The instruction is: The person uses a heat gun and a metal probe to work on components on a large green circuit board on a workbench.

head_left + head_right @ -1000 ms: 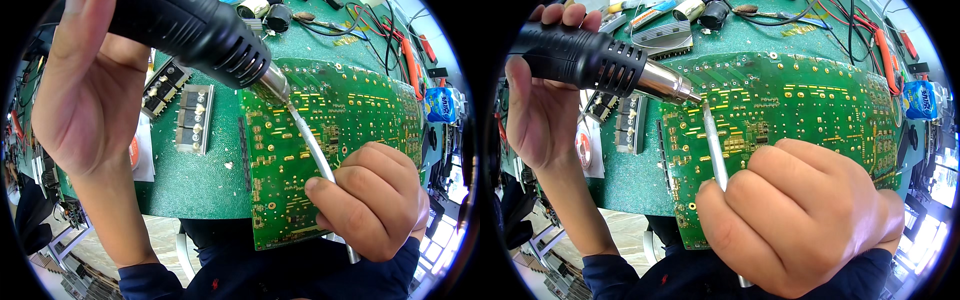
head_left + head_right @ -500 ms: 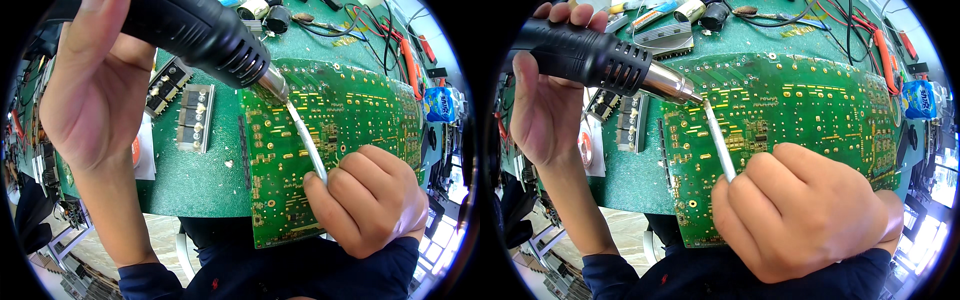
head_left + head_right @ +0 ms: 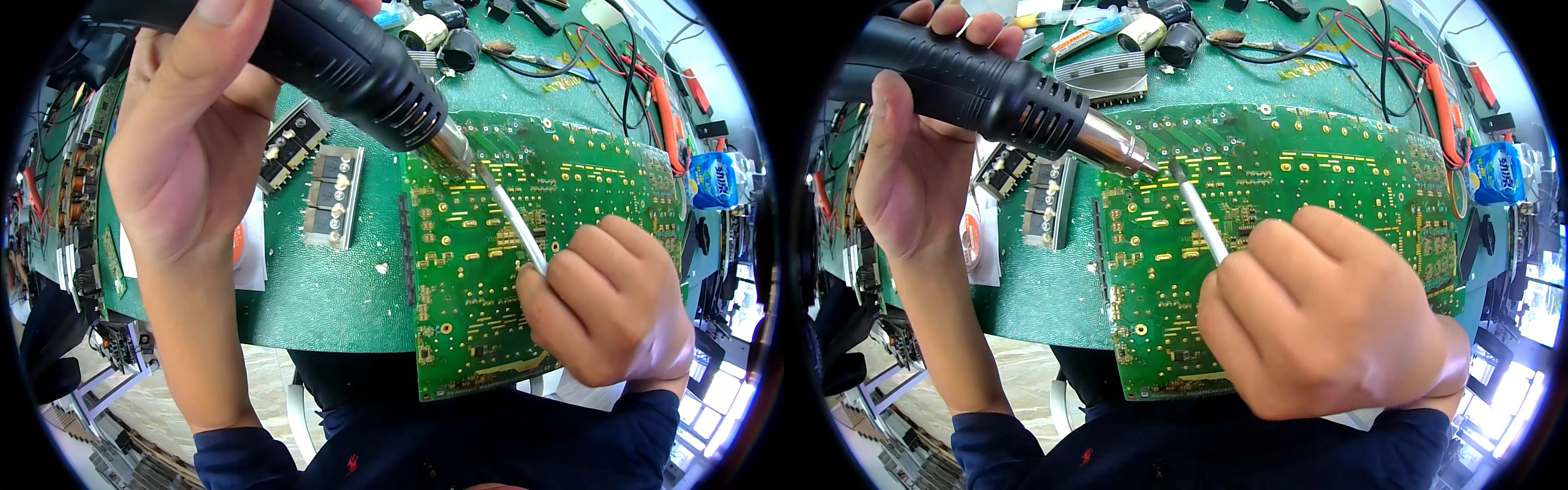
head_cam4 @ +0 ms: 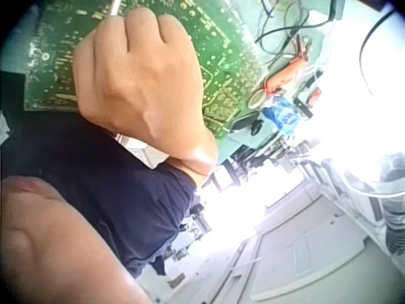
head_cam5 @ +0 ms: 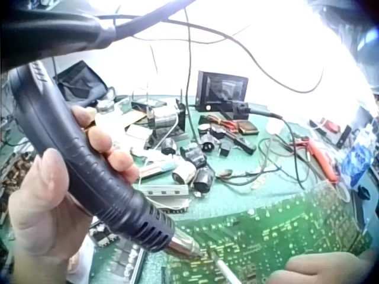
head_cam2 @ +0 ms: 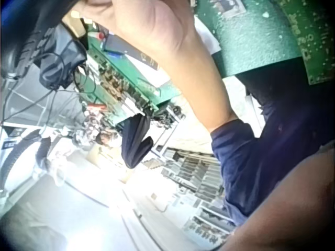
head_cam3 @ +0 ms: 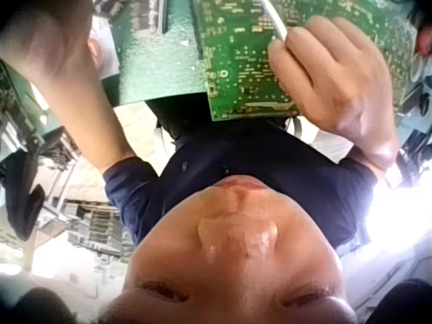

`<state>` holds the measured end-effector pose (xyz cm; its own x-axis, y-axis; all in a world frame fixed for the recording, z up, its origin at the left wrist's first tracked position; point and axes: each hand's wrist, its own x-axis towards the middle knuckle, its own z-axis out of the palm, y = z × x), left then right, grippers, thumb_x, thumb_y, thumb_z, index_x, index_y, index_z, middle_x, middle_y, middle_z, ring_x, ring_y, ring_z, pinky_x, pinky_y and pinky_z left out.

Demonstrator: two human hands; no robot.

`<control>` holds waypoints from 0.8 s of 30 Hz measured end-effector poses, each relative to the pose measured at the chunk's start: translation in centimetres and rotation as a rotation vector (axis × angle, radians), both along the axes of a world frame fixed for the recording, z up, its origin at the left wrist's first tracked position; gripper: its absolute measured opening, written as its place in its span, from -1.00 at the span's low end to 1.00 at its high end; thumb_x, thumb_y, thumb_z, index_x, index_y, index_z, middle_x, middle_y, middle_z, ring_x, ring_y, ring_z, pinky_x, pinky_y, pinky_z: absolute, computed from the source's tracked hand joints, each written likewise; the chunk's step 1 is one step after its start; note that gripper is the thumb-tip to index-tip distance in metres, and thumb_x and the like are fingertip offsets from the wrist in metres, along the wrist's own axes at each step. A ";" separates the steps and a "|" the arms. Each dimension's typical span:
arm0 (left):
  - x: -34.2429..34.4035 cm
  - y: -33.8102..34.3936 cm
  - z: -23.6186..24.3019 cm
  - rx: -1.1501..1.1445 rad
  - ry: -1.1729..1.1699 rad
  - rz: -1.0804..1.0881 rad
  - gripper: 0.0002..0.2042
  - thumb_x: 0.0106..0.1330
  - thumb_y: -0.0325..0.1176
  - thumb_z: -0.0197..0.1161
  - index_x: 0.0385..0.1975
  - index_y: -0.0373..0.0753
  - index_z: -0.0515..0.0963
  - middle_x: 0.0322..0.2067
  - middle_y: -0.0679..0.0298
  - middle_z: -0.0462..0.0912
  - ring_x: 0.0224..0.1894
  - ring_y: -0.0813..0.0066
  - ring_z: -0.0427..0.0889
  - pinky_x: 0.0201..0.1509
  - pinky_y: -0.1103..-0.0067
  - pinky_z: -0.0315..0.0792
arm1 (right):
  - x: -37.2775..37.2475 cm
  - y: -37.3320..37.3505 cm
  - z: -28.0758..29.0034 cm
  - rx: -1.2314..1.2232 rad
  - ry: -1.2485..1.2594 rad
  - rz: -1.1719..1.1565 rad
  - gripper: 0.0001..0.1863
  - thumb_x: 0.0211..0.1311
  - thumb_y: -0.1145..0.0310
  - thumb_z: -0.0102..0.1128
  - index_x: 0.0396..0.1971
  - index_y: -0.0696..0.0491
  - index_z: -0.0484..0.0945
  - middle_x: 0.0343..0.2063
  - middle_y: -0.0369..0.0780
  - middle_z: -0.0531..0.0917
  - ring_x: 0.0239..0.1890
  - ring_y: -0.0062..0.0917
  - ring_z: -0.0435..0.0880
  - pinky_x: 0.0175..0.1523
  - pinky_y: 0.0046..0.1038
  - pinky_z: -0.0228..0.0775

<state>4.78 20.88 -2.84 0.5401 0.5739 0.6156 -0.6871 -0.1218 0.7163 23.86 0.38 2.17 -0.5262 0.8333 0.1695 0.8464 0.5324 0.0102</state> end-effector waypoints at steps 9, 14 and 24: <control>0.2 0.1 0.3 -0.035 -0.017 0.002 -0.48 0.44 -0.17 0.33 0.25 -0.22 0.28 -0.04 0.20 0.55 0.10 0.21 0.61 0.32 0.23 0.51 | 3.3 1.3 1.2 -0.082 0.717 -0.299 -0.59 0.42 0.11 0.18 -0.12 0.21 0.68 -0.59 -0.31 0.55 -0.58 -0.66 0.45 -0.49 -0.54 0.17; 0.3 -0.3 0.7 -0.129 -0.044 -0.022 -0.48 0.42 -0.23 0.34 0.25 -0.26 0.29 -0.06 0.18 0.53 0.08 0.21 0.62 0.28 0.26 0.53 | 6.5 3.6 2.3 -0.236 0.869 -0.259 -0.36 0.70 -0.02 -0.33 0.10 0.25 0.58 -0.57 -0.39 0.42 -0.49 -0.72 0.36 -0.37 -0.62 0.20; 0.2 -0.1 0.6 -0.050 -0.042 -0.008 -0.47 0.41 -0.22 0.35 0.24 -0.28 0.29 -0.07 0.18 0.51 0.08 0.23 0.60 0.29 0.24 0.52 | 6.6 10.1 2.2 -0.687 0.918 -0.371 -0.64 0.63 0.24 -0.11 -0.19 0.21 0.58 -0.57 -0.34 0.52 -0.54 -0.69 0.45 -0.39 -0.61 0.31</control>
